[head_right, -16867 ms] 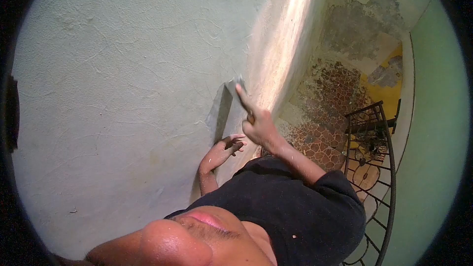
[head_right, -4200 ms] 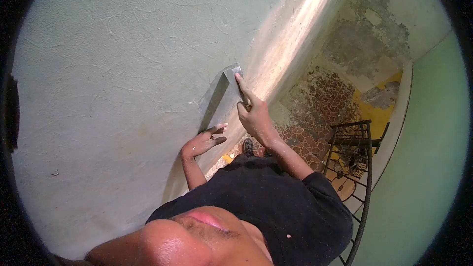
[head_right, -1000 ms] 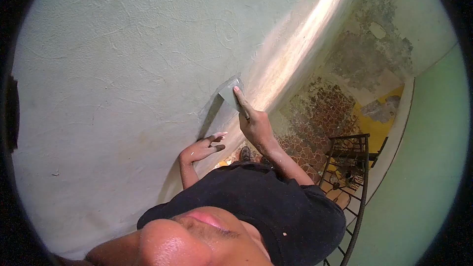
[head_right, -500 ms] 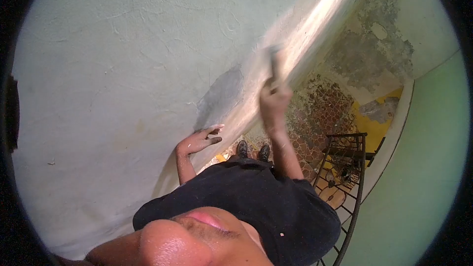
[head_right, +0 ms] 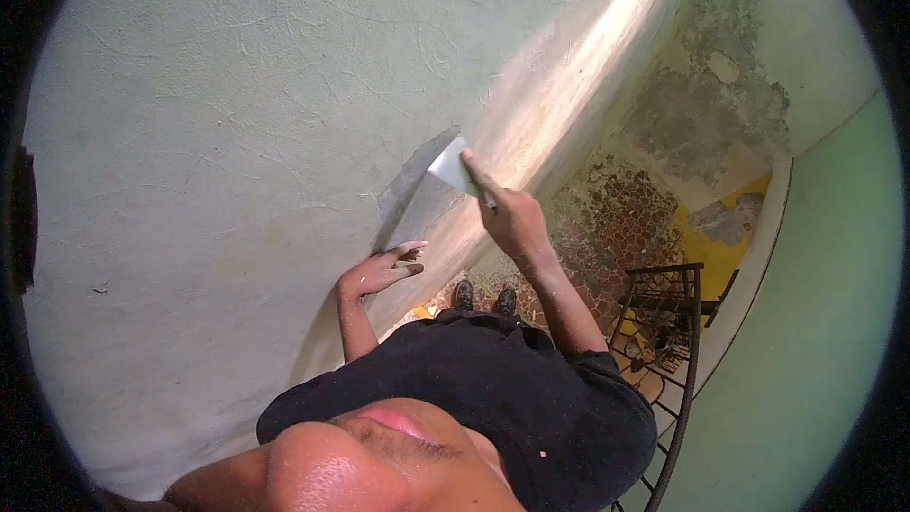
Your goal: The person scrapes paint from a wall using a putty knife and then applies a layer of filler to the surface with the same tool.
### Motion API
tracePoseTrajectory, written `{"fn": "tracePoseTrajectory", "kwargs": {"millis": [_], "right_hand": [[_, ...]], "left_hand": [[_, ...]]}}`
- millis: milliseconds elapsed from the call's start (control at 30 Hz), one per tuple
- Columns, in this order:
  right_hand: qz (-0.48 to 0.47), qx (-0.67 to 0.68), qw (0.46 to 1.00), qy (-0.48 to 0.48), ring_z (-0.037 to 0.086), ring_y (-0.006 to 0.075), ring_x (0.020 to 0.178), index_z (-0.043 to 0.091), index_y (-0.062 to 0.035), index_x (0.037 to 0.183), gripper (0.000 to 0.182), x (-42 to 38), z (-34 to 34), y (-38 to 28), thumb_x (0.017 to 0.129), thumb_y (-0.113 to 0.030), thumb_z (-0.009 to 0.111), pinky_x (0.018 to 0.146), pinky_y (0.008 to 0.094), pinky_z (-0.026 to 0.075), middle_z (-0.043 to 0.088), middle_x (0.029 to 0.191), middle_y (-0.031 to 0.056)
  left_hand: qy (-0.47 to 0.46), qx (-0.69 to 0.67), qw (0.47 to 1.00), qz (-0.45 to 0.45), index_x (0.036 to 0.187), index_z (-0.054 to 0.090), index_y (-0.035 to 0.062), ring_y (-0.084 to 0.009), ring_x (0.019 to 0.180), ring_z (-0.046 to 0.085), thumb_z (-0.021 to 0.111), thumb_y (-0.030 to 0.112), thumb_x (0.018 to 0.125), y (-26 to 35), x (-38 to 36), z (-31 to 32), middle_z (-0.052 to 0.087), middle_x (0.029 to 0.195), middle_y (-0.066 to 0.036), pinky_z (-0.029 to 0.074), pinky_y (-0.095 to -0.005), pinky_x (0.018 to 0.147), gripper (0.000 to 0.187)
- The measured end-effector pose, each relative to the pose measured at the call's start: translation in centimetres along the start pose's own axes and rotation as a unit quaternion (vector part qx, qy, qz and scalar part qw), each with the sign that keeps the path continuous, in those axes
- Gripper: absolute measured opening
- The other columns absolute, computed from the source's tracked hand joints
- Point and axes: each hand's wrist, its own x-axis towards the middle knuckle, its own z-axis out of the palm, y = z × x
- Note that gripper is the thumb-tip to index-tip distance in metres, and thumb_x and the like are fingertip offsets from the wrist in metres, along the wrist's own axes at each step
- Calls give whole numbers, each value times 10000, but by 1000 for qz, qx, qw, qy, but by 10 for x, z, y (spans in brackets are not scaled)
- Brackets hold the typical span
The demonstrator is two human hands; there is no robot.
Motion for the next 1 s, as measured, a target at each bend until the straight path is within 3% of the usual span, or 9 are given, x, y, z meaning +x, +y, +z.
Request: {"fn": "tracePoseTrajectory", "kwargs": {"millis": [67, 167, 267, 333, 467, 800, 867, 900, 1000], "right_hand": [[-32, 0, 999, 28, 649, 324, 568, 373, -444, 1582, 773, 2, 4, -17, 950, -109, 664, 515, 463, 502, 623, 634, 132], [-17, 2, 1000, 21, 644, 380, 594, 375, -430, 1583, 820, 5, 8, -15, 904, -79, 671, 567, 487, 504, 615, 673, 185], [-17, -12, 1000, 16, 661, 376, 609, 358, -441, 1588, 839, 5, 4, -16, 899, -81, 675, 559, 483, 510, 626, 681, 174], [-26, -29, 999, 14, 665, 377, 620, 346, -445, 1592, 851, 7, 4, -11, 897, -80, 677, 561, 484, 512, 631, 690, 172], [-57, -64, 996, 23, 666, 376, 634, 321, -438, 1604, 875, 10, 11, 2, 894, -74, 679, 569, 489, 516, 641, 714, 165], [-41, -40, 997, 56, 667, 383, 638, 381, -402, 1589, 803, 18, 14, -2, 924, -62, 675, 570, 481, 504, 644, 718, 166], [-3, 37, 997, 68, 715, 333, 716, 371, -348, 1605, 774, 16, 27, -8, 953, -27, 636, 575, 448, 540, 731, 958, 206], [-1, 38, 997, 68, 715, 333, 716, 371, -348, 1605, 774, 18, 34, -8, 953, -27, 636, 575, 448, 540, 731, 958, 206], [-86, 123, 942, 300, 739, 210, 883, 340, -179, 1623, 721, 57, 13, -13, 969, 26, 565, 632, 342, 605, 583, 1431, 235]], "left_hand": [[-2, -1, 1000, -3, 1579, 412, 146, -279, 1364, 543, 644, 466, 1016, -1, 0, 0, 568, 1480, -190, 399, -372, 1149, 689], [-6, 1, 1000, 2, 1587, 401, 172, -272, 1368, 542, 639, 472, 1016, -5, 4, 0, 561, 1492, -188, 398, -371, 1149, 687], [-5, -3, 1000, -3, 1588, 397, 164, -277, 1382, 530, 638, 474, 1016, -3, 1, 1, 558, 1493, -197, 389, -372, 1156, 693], [-2, 10, 1000, 6, 1590, 388, 206, -366, 1368, 542, 604, 537, 1012, -6, 3, 0, 559, 1474, -249, 403, -392, 1143, 701], [0, 3, 1000, 25, 1595, 381, 202, -370, 1372, 536, 606, 541, 1009, -16, 6, 2, 548, 1479, -262, 400, -393, 1148, 713], [-19, -5, 999, 28, 1587, 376, 90, -373, 1410, 491, 599, 569, 1005, -1, -1, -2, 504, 1518, -269, 384, -402, 1170, 786], [-20, -11, 999, 26, 1590, 374, 94, -371, 1416, 484, 597, 574, 1005, -4, 0, -1, 495, 1526, -269, 380, -400, 1174, 789], [-21, -6, 999, 30, 1592, 374, 101, -367, 1421, 478, 598, 582, 1001, -9, 2, 0, 491, 1531, -265, 377, -398, 1176, 794], [-16, 2, 1000, 6, 1589, 389, 127, -350, 1414, 491, 607, 542, 1010, 0, 1, -5, 513, 1515, -248, 390, -399, 1164, 745]]}}
